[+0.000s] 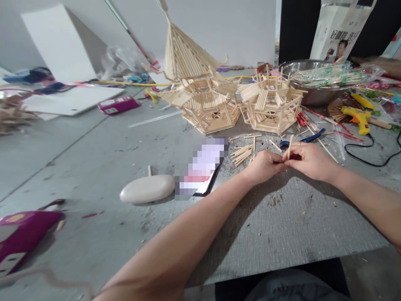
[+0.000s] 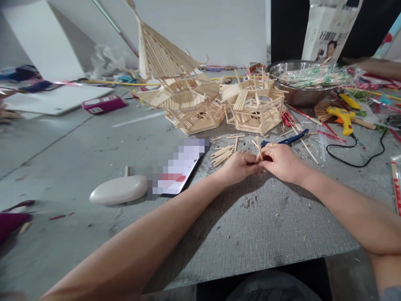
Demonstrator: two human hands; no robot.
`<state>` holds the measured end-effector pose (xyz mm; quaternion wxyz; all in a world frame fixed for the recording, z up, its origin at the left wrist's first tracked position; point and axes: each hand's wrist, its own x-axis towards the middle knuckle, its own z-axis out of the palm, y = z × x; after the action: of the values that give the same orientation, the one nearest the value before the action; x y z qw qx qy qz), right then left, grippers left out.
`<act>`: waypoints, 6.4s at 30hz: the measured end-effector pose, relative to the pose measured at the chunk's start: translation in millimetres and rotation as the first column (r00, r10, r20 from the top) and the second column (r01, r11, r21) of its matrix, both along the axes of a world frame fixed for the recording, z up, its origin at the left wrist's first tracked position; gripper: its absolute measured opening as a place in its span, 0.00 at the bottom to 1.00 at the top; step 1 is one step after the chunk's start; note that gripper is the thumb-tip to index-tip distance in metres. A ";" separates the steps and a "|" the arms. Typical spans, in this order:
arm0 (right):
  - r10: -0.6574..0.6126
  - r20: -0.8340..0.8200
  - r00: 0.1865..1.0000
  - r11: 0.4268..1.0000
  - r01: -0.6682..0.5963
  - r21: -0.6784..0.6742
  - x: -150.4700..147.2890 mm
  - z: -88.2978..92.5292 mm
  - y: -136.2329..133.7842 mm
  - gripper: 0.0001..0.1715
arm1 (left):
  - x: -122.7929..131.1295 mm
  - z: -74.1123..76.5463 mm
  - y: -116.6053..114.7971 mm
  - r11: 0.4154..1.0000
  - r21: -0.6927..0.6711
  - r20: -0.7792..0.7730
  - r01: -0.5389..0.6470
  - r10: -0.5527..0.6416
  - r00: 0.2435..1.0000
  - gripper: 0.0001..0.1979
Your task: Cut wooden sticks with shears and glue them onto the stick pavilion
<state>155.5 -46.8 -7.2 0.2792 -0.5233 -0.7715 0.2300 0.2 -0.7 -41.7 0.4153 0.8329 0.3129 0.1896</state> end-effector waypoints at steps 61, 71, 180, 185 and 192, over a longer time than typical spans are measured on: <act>-0.081 -0.223 0.972 0.924 -0.011 -0.383 73.0 59.4 1.6 0.16 | -0.2 1.4 10.3 0.844 -0.336 0.449 -0.417 0.533 0.717 0.15; -0.162 -0.582 0.797 0.914 -0.101 -0.394 65.1 42.0 6.4 0.07 | 0.5 10.9 1.6 0.879 -0.440 0.406 -0.182 0.375 0.833 0.11; -0.281 0.671 0.686 0.955 0.272 0.122 6.9 0.0 4.8 0.15 | -9.0 16.2 3.5 0.755 0.538 -0.105 -0.376 0.503 0.858 0.14; -0.266 0.659 0.704 0.955 0.284 0.082 8.7 -0.9 5.5 0.18 | -8.8 18.3 3.0 0.793 0.479 -0.136 -0.376 0.490 0.861 0.15; -0.244 0.639 0.730 0.959 0.279 0.047 9.5 -1.6 7.0 0.23 | -7.3 18.9 3.5 0.816 0.426 -0.143 -0.391 0.487 0.862 0.15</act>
<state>165.0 -39.8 -8.8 0.0162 -0.6805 -0.7324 0.0168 -7.1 2.8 -22.7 0.1474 0.8186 0.5034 0.2339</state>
